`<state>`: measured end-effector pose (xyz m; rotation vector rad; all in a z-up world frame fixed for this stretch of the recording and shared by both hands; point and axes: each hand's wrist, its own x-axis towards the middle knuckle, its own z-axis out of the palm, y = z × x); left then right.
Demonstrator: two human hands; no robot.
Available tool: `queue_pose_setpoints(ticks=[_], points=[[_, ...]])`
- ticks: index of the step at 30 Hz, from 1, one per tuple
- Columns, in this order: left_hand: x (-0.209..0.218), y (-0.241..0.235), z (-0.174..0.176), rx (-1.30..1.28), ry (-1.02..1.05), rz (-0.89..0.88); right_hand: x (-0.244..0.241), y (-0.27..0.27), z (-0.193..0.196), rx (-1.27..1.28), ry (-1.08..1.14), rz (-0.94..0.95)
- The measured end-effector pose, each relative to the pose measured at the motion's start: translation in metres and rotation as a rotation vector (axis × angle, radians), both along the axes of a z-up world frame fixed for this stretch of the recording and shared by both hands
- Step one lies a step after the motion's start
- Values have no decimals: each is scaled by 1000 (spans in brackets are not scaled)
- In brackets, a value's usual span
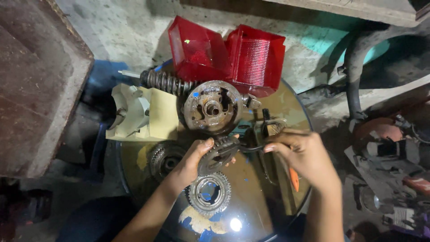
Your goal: Cleaning motorcycle clutch plates and assembly components using a brush and cleaning fluid.
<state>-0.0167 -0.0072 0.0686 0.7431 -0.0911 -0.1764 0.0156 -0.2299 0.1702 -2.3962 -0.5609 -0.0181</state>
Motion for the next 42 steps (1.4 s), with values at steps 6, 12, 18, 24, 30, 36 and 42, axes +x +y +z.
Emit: queue_pose_setpoints(ticks=[6,12,18,24,30,36,42], points=[[-5,6,20,-93,132,-33,-5,20,4,26,49,-12],[4,8,4,-71,171,-61,3,2,-10,0,36,-58],[5,2,-7,-100,241,-30,2,18,-14,67,52,15],[3,2,3,-118,237,-18,7,0,-22,28,68,-38],[-6,7,5,-99,211,-67,1,11,-16,58,34,22],[2,4,-12,-120,220,-81,1,7,-20,44,32,-29],[-11,5,0,-142,379,-41,-3,9,-15,59,23,1]])
